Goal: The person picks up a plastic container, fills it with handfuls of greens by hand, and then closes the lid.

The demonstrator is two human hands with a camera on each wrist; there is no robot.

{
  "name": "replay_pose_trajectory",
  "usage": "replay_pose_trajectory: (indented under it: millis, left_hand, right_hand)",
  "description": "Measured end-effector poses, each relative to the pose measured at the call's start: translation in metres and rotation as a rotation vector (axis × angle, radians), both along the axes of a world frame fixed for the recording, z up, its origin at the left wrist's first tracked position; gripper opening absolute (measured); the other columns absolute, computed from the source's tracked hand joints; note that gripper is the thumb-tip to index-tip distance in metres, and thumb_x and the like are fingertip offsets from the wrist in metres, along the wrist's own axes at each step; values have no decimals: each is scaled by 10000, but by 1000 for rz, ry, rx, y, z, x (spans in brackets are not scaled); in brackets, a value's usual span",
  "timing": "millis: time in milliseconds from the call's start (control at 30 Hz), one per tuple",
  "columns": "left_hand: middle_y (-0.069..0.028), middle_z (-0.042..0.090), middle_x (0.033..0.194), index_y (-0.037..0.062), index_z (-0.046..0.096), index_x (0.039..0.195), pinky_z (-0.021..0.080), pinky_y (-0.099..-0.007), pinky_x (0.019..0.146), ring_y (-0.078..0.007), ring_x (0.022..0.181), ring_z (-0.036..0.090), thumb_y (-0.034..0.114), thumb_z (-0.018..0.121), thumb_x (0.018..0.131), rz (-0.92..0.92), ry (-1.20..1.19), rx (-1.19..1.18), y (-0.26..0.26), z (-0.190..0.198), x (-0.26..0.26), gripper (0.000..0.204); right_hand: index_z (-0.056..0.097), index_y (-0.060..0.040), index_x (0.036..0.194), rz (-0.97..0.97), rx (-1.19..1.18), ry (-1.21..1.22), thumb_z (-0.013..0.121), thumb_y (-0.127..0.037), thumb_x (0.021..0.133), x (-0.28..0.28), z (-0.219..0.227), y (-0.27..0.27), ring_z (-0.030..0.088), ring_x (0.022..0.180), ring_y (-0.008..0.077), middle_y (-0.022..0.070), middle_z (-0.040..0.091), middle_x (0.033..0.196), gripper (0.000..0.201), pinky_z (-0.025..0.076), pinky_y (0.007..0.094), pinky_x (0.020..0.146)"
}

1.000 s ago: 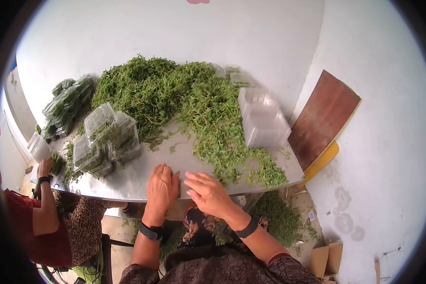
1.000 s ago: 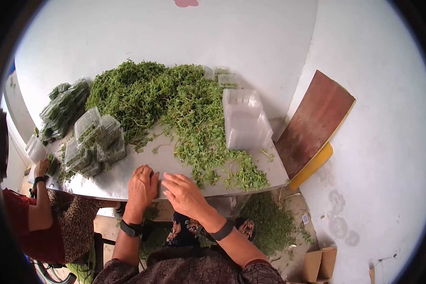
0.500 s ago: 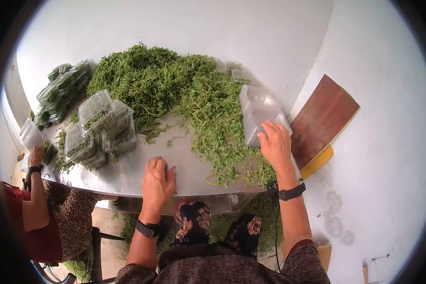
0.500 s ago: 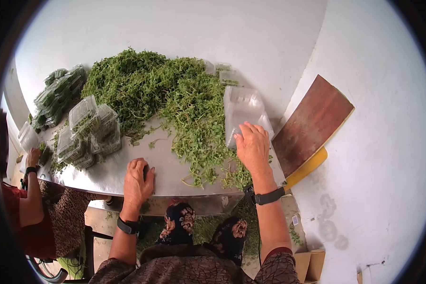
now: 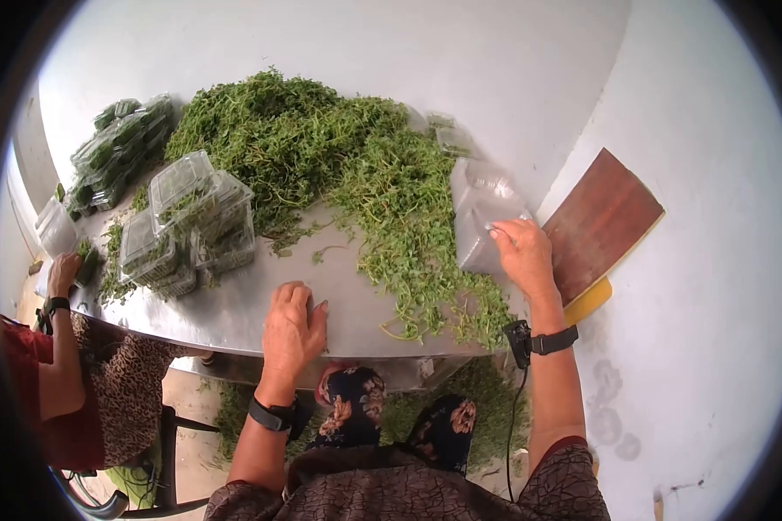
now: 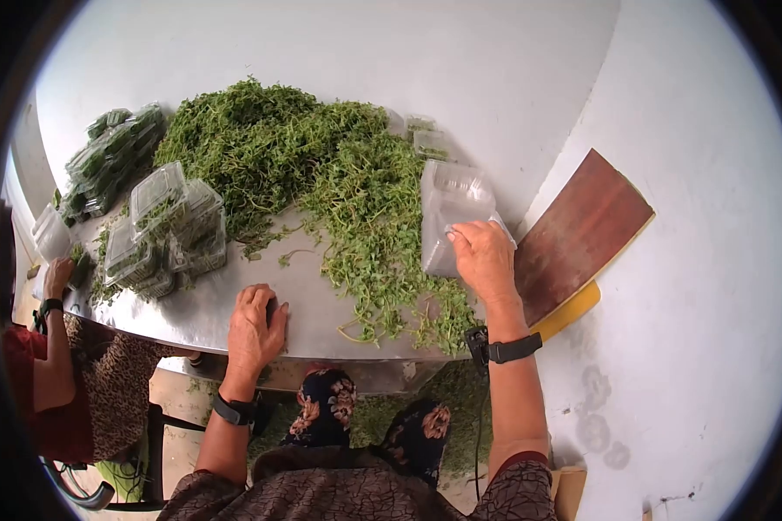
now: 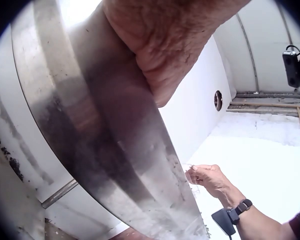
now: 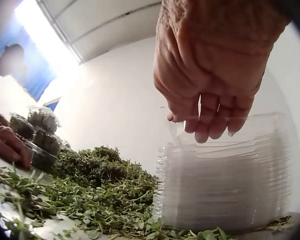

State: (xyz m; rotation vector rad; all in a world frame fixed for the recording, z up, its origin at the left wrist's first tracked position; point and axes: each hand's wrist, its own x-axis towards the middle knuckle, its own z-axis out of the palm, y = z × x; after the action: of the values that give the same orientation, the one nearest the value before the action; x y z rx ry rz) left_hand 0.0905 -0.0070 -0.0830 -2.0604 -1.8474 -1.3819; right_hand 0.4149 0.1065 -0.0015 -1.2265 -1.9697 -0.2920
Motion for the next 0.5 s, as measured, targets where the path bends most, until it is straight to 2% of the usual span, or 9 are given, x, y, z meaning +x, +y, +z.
replay_pose_trajectory:
  millis: [100,300,500]
  left_hand:
    - [-188,594,1020,-23,557,906,469,-441,834,-389,999,554,66,678,769,9,-5,-29,0,0,-1,203]
    - [-194,594,1064,-28,563,917,472,-438,862,-388,1029,553,77,678,771,20,0,-34,0,-3,-1,213]
    - [-192,592,1063,-25,565,926,474,-433,858,-386,1028,553,87,681,774,22,-19,-43,-1,-2,0,222]
  right_hand:
    - [689,-14,928,15,121,-133,642,-83,815,-1,7,-2,594,835,313,115,675,840,140,473,413,784]
    - [654,-6,1022,49,213,-352,624,-11,787,2,20,2,553,838,308,130,603,810,237,446,404,806]
    - [650,-9,968,42,162,-443,629,0,748,1,33,5,543,868,316,124,596,843,221,442,411,812]
